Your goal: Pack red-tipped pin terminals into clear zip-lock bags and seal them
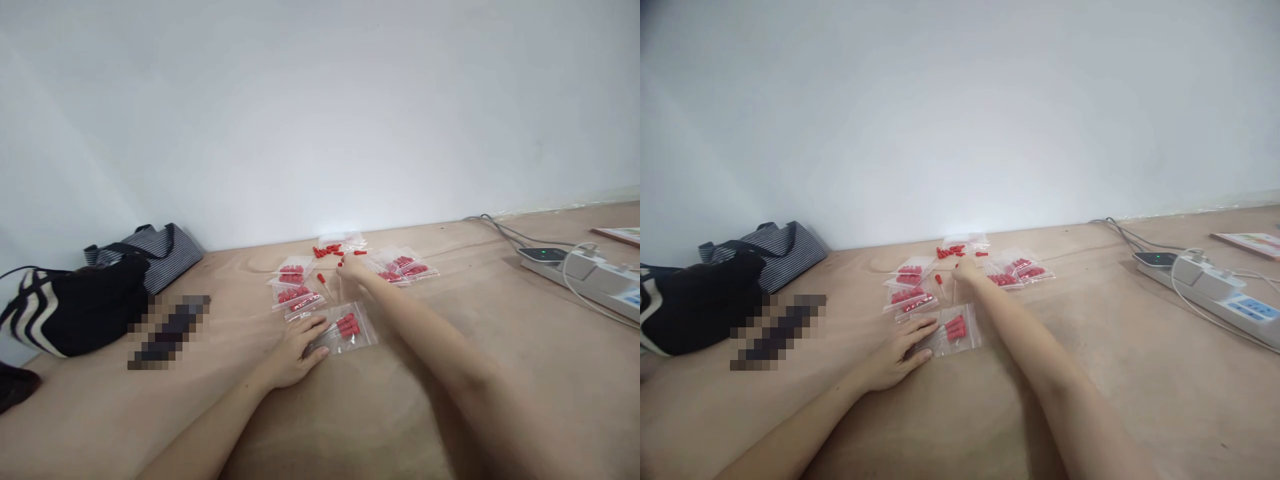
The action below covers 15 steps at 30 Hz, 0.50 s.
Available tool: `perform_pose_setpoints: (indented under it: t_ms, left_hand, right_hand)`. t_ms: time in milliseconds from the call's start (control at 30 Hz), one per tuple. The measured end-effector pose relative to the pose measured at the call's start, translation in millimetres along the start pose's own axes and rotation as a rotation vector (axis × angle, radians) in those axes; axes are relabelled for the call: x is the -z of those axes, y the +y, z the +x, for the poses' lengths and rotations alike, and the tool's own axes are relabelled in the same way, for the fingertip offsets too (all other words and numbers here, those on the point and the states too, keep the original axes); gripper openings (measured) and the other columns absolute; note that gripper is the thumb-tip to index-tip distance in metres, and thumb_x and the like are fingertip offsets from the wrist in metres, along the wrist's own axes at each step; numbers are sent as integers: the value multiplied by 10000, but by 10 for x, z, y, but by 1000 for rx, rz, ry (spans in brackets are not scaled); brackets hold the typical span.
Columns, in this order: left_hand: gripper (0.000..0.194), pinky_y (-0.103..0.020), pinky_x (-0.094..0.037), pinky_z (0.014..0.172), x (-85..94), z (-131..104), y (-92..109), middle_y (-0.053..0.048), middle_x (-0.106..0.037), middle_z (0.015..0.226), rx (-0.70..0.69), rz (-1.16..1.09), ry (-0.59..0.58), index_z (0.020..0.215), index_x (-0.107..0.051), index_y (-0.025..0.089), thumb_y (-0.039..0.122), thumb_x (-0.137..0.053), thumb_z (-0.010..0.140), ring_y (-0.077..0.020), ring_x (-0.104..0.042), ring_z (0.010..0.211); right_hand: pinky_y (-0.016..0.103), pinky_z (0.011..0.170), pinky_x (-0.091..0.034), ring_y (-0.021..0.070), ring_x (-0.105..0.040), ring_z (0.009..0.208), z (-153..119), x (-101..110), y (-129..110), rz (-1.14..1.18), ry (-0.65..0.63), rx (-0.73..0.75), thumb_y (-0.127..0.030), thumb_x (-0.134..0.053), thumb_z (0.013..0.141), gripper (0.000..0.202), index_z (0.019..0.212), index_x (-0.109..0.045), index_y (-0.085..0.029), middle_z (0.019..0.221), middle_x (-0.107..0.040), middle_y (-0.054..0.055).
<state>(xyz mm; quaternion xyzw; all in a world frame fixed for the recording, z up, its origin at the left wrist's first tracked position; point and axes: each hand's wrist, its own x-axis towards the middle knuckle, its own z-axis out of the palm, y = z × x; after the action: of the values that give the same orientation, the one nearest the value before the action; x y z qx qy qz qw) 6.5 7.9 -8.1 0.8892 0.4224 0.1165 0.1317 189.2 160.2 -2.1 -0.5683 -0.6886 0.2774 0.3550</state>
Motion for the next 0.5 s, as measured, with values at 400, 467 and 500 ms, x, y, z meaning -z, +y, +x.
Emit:
perform_pose_setpoints:
  t_ms: [400,467,500]
  left_hand:
    - [410,-433,-287,986,-4,25,31,-66,-401,1307,15,2,9,1241,-417,216,311,-431,843,-238,-345,1195]
    - [405,-434,-288,986,-4,30,40,-65,-402,1306,17,6,17,1236,-424,215,319,-427,844,-241,-345,1195]
    - [403,-431,-289,986,-5,31,43,-65,-402,1306,18,6,18,1234,-427,215,321,-426,845,-240,-345,1195]
  right_hand:
    - [248,435,-390,115,-469,447,-1159,528,521,680,403,-131,-358,-521,668,343,941,-366,-219,543,-440,-71]
    - [254,441,-405,119,-481,464,-1186,482,504,709,408,-142,-337,-525,667,320,915,-352,-232,562,-436,-66]
    - [255,442,-412,118,-486,470,-1179,460,492,717,405,-148,-322,-525,667,306,902,-348,-236,573,-433,-64]
